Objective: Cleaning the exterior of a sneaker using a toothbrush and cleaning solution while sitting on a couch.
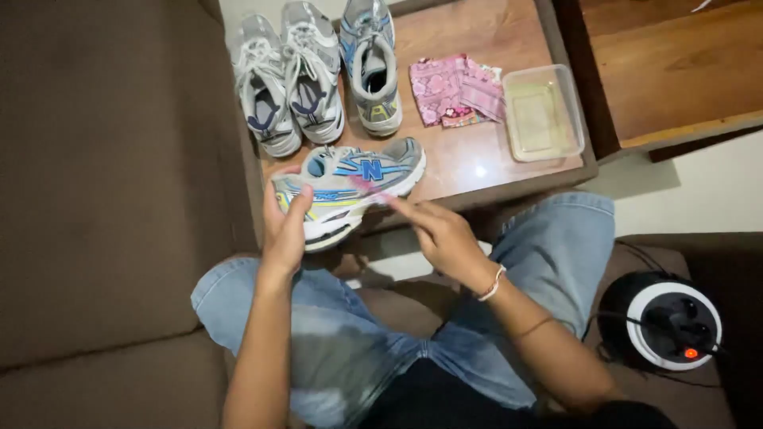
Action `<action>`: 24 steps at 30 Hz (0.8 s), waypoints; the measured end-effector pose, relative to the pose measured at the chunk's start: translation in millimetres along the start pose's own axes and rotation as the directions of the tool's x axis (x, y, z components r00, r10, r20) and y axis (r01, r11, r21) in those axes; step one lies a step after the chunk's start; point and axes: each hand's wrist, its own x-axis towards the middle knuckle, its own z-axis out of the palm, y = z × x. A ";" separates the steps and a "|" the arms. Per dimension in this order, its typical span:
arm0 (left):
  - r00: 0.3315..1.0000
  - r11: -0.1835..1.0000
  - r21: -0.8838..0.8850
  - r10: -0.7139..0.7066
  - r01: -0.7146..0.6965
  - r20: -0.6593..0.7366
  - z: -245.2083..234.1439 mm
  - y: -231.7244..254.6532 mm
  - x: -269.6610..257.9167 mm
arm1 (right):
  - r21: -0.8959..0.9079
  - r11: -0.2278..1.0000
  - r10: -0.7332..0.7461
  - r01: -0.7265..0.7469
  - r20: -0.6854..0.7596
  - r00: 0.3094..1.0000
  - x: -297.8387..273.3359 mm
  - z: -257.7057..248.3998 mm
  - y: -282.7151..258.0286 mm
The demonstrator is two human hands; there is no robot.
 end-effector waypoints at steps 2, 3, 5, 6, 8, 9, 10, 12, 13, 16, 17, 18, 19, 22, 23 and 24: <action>1.000 1.000 -0.003 -0.020 0.020 0.011 0.6 -5.0 -0.2 | -0.131 0.984 0.116 -0.123 -0.057 0.992 -6.5 2.6 20.2; 1.000 1.000 -0.001 -0.003 0.003 0.021 -1.1 -4.2 6.2 | -0.252 0.941 0.192 -0.225 -0.149 0.970 -2.8 4.8 30.1; 0.999 0.999 -0.029 -0.036 0.037 0.023 -12.9 -17.4 12.0 | -0.111 0.974 0.185 -0.196 -0.107 0.977 9.2 2.8 18.1; 0.998 0.996 -0.061 -0.061 0.062 0.028 -17.7 -25.9 11.7 | 0.030 0.986 0.169 -0.167 -0.077 0.983 11.4 1.3 11.3; 0.993 0.987 -0.105 -0.118 0.118 0.004 -11.0 -26.9 1.4 | 0.030 0.988 0.149 -0.148 -0.016 0.989 -2.2 12.8 15.4; 0.992 0.985 -0.128 -0.119 0.113 -0.039 -11.3 -24.2 3.9 | 0.054 0.996 0.076 -0.077 0.012 0.997 1.3 20.9 19.5; 0.991 0.984 -0.134 -0.124 0.116 -0.050 -9.2 -24.1 6.0 | 0.052 0.996 0.071 -0.072 0.024 0.997 5.6 15.7 25.2; 0.983 0.979 -0.121 -0.170 0.161 -0.066 -10.3 -20.7 7.5 | -0.235 0.969 0.065 -0.071 -0.036 0.997 6.6 10.9 30.4; 0.980 0.976 -0.119 -0.188 0.180 -0.061 -15.2 -27.5 9.4 | -0.233 0.969 0.081 -0.085 -0.027 0.996 6.8 6.9 35.3; 0.976 0.967 -0.142 -0.218 0.213 -0.019 -24.6 -58.2 10.6 | -0.403 0.902 0.129 -0.156 -0.093 0.987 4.5 0.8 46.0; 0.958 0.957 -0.074 -0.284 0.281 -0.037 -28.4 -72.9 8.8 | -0.222 0.971 0.086 -0.090 -0.030 0.996 1.9 6.7 44.3; 0.936 0.938 -0.005 -0.346 0.347 -0.060 -31.9 -86.7 6.5 | -0.028 0.999 0.030 -0.030 0.022 0.999 -1.0 11.8 41.9; 0.939 0.940 -0.004 -0.340 0.340 -0.058 -25.8 -79.5 8.6 | -0.029 0.999 0.027 -0.026 0.016 1.000 0.3 11.0 38.7; 0.915 0.931 -0.070 -0.365 0.359 -0.169 -13.2 -58.5 9.2 | 0.019 0.998 0.058 -0.060 0.078 0.995 -0.8 2.2 40.4; 0.908 0.928 -0.119 -0.371 0.354 -0.195 -10.3 -53.9 11.4 | -0.172 0.981 0.093 -0.091 0.004 0.996 -0.1 -5.7 52.5; 0.899 0.923 -0.167 -0.378 0.347 -0.222 -7.5 -48.8 13.0 | -0.354 0.926 0.112 -0.131 -0.075 0.991 0.3 -14.0 63.9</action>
